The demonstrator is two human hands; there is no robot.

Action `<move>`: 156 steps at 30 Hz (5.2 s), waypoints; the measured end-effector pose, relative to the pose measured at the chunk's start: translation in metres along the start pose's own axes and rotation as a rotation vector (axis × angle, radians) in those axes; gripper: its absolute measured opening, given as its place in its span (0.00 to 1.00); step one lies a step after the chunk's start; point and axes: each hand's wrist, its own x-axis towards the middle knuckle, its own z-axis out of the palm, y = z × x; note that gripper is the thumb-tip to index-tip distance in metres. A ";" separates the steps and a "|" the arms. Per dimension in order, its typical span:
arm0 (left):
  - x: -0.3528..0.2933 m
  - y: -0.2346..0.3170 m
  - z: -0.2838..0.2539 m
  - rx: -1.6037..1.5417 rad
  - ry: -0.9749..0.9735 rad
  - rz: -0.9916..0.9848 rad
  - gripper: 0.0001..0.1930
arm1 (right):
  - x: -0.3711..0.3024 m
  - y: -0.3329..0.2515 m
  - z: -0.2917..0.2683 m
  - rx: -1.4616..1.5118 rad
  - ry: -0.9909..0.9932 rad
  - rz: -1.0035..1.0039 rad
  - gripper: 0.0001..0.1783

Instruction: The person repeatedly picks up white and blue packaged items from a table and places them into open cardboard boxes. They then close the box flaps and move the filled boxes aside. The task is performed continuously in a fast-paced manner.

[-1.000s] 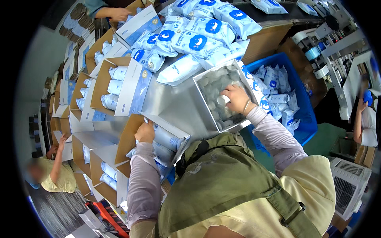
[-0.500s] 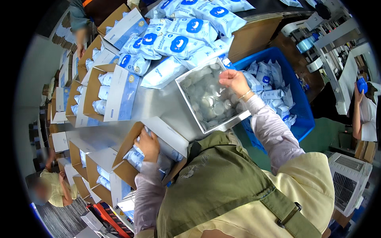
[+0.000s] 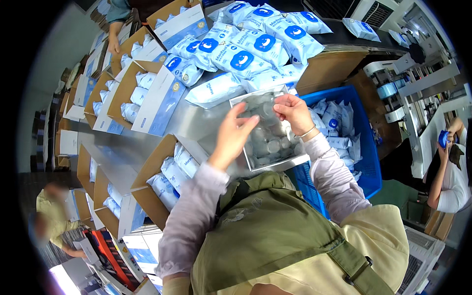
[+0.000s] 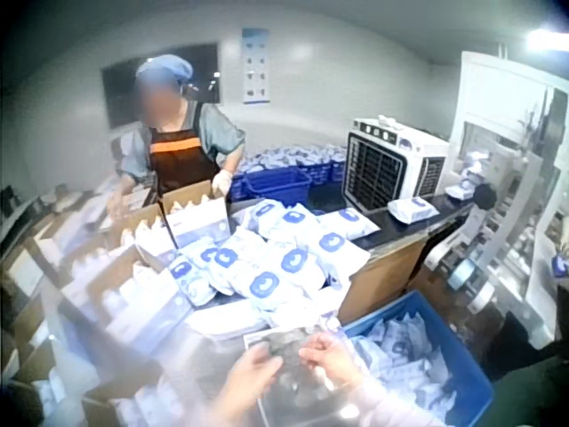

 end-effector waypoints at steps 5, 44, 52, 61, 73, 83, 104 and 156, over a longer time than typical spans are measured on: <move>0.046 -0.024 0.040 -0.181 -0.115 -0.302 0.15 | -0.004 0.014 0.000 -0.034 0.072 -0.095 0.07; -0.279 -0.019 -0.204 1.117 0.201 -0.090 0.23 | -0.072 0.087 0.136 -0.116 -0.675 0.917 0.38; -0.342 -0.065 -0.197 1.090 0.625 -0.090 0.10 | -0.079 0.109 0.235 0.150 -0.692 0.910 0.36; -0.347 -0.077 -0.298 1.051 0.826 -0.082 0.10 | -0.031 0.195 0.372 0.176 -0.691 1.057 0.18; -0.319 -0.095 -0.426 1.055 0.879 -0.179 0.15 | 0.032 0.219 0.513 -0.078 -0.686 0.915 0.25; -0.431 -0.218 -0.334 0.926 0.883 -1.065 0.52 | 0.016 0.229 0.455 -0.105 -0.566 0.519 0.40; -0.451 0.102 -0.246 0.163 1.533 0.598 0.11 | -0.051 0.047 0.379 0.170 -0.797 -0.141 0.41; -0.190 0.032 -0.245 0.050 0.631 -0.160 0.15 | 0.025 0.065 0.172 -1.230 -1.060 -0.384 0.44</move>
